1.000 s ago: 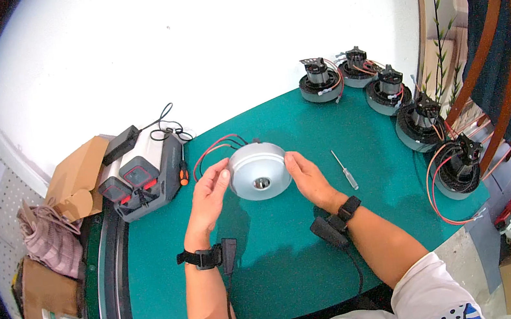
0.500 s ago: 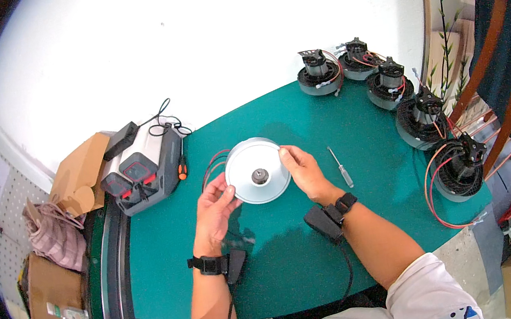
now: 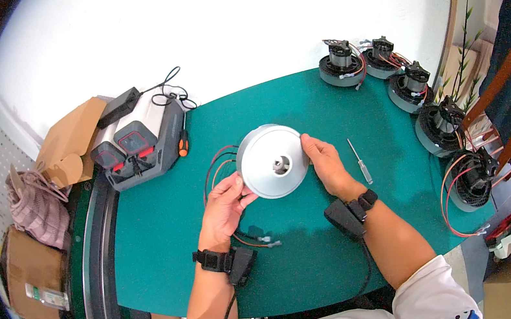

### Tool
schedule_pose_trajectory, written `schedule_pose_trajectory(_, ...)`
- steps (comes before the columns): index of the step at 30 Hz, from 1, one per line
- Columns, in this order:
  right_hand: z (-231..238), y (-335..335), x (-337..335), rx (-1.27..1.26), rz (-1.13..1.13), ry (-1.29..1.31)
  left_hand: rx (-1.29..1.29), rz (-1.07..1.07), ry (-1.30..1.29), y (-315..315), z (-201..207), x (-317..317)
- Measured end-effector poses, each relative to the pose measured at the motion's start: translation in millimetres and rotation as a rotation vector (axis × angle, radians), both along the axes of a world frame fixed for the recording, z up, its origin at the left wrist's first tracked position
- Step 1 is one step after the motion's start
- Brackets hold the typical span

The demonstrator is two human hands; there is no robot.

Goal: Assembling or inspecting electronic motor or fan components on a workbench.

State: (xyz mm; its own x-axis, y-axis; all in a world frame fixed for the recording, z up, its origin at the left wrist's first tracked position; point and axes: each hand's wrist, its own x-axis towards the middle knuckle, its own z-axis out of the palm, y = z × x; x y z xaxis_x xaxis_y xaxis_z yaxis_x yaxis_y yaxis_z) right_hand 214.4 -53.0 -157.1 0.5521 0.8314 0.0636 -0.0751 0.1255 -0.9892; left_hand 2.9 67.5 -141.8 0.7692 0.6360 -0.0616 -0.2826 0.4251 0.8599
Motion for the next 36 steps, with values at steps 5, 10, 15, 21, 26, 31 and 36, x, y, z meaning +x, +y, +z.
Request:
schedule_pose_trajectory(5, -3, 2, -2, -0.012, -0.029, 0.025, 0.079, -0.034, 0.021, -8, 4, 1)
schedule_pose_trajectory(10, -7, 1, -1, 0.012, -0.028, -0.014, 0.112, -0.039, -0.008, -11, 11, 2)
schedule_pose_trajectory(15, -8, 3, -1, 0.016, -0.049, -0.058, 0.111, -0.009, 0.015, -14, 15, 2)
schedule_pose_trajectory(21, -5, 6, -8, 0.031, -0.052, -0.044, 0.075, -0.048, 0.002, -19, 22, 4)
schedule_pose_trajectory(26, 5, 2, -16, 0.096, -0.077, -0.164, 0.209, 0.011, 0.084, -32, 27, 8)
schedule_pose_trajectory(31, 16, -8, -20, 0.095, 0.019, -0.186, 0.292, -0.008, 0.017, -31, 27, 8)
schedule_pose_trajectory(36, 19, -5, -23, 0.096, 0.074, -0.193, 0.286, -0.027, 0.028, -37, 26, 9)
